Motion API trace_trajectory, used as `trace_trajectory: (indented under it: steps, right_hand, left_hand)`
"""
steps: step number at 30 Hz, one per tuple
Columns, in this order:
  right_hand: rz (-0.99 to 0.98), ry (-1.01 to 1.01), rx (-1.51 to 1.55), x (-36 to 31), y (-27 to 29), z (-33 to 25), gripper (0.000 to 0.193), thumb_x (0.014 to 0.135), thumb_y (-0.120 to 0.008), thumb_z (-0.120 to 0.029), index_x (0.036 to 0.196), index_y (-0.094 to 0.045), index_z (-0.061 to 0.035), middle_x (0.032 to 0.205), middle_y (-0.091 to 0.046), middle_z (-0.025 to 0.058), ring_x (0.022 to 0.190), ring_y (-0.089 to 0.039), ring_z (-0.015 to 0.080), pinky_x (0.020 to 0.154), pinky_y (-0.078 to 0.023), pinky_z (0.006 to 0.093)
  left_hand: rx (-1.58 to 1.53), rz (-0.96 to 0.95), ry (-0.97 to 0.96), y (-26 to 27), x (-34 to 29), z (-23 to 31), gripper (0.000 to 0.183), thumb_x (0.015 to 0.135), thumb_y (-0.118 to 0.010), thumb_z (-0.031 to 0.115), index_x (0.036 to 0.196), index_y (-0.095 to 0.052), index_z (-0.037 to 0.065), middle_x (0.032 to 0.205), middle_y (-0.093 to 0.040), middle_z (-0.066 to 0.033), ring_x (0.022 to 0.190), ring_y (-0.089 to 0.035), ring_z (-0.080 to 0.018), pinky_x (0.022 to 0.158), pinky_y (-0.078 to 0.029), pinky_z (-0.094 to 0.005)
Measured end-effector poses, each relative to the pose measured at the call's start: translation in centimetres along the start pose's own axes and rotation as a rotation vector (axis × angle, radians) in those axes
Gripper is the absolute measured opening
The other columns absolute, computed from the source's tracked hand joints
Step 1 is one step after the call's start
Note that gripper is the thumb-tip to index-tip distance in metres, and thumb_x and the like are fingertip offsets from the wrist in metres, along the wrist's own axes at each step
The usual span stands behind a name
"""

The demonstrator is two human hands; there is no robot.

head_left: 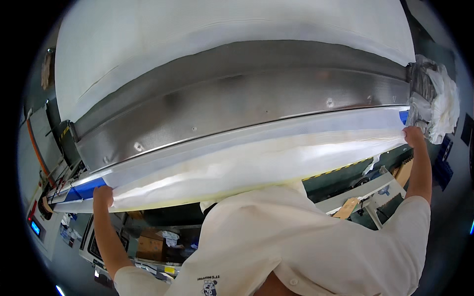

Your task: The person repeatedly picks up large white paper sheets from a stack on a metal table and places them onto a blue conveyor belt. The person uses both hands to lift and position the sheets, ensuring they are aligned before moving to the next one.

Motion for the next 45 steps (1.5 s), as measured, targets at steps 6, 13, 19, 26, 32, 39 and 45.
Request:
trace_trajectory:
  steps: [6,13,19,26,32,39,45]
  right_hand:
    - [-0.155,-0.057,-0.133,1.6,-4.3,-1.2,0.019,0.083,-0.050,-0.015,0.088,-0.067,-0.0080,0.092,-0.065,0.0122,0.087,-0.063,0.0301,0.076,-0.050,0.0421]
    - [-0.154,-0.042,-0.023,1.1,-5.1,-2.2,0.021,0.077,-0.051,-0.014,0.088,-0.065,-0.0038,0.099,-0.062,0.0167,0.092,-0.059,0.0339,0.083,-0.048,0.0425]
    - [-0.334,0.098,0.152,3.2,-4.5,-7.1,0.042,0.058,-0.069,-0.019,0.096,-0.064,-0.0026,0.098,-0.064,0.0189,0.089,-0.061,0.0337,0.078,-0.050,0.0424]
    - [-0.340,-0.072,0.088,1.1,2.8,-10.0,0.040,0.058,-0.070,-0.013,0.097,-0.067,-0.0053,0.098,-0.066,0.0145,0.093,-0.063,0.0312,0.078,-0.052,0.0414]
    - [-0.092,-0.067,0.158,1.3,6.7,-14.4,0.019,0.073,-0.057,-0.012,0.086,-0.068,-0.0052,0.093,-0.066,0.0157,0.091,-0.063,0.0338,0.076,-0.052,0.0424]
    - [0.280,0.251,0.551,1.7,25.7,-30.0,0.013,0.073,-0.058,-0.020,0.077,-0.065,-0.0090,0.079,-0.065,0.0132,0.078,-0.061,0.0343,0.068,-0.049,0.0431]
    - [0.447,0.689,0.647,-2.4,47.9,-49.5,0.016,0.081,-0.058,-0.022,0.084,-0.063,-0.0065,0.077,-0.063,0.0115,0.072,-0.059,0.0290,0.066,-0.047,0.0377]
  left_hand:
    - [-0.014,-0.125,0.059,-1.3,2.0,0.1,0.026,0.083,-0.052,0.017,0.103,-0.066,0.009,0.112,-0.063,-0.0113,0.104,-0.060,-0.0288,0.082,-0.050,-0.0429]
    - [-0.520,0.118,0.767,0.9,-1.7,-6.4,0.023,0.085,-0.056,0.019,0.103,-0.066,0.009,0.109,-0.064,-0.0108,0.102,-0.061,-0.0291,0.085,-0.046,-0.0434]
    - [-0.711,0.726,0.550,-5.4,4.5,-10.4,0.039,0.082,-0.054,0.014,0.120,-0.055,0.014,0.104,-0.064,-0.0144,0.088,-0.062,-0.0337,0.069,-0.049,-0.0433]
    - [-0.766,0.686,0.564,3.3,3.0,-5.1,0.036,0.085,-0.043,0.022,0.117,-0.057,0.015,0.111,-0.061,-0.0175,0.099,-0.058,-0.0370,0.082,-0.046,-0.0470]
    - [-0.978,0.937,0.599,8.5,0.5,-2.9,0.040,0.087,-0.045,0.029,0.121,-0.055,0.010,0.119,-0.058,-0.0123,0.105,-0.056,-0.0347,0.086,-0.045,-0.0426]
    - [-0.673,1.485,0.592,14.2,2.8,-3.6,0.038,0.086,-0.054,0.027,0.115,-0.055,0.003,0.117,-0.056,-0.0166,0.108,-0.052,-0.0339,0.094,-0.040,-0.0449]
    - [-0.892,1.719,0.523,17.2,2.0,-2.4,0.032,0.088,-0.050,0.025,0.115,-0.055,0.007,0.120,-0.053,-0.0122,0.113,-0.048,-0.0306,0.099,-0.034,-0.0462]
Point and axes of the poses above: each hand's wrist, its own x-axis towards the middle knuckle, its own y-axis out of the back of the hand, z = x × y, the point moved 7 cm from there along x, towards the middle knuckle
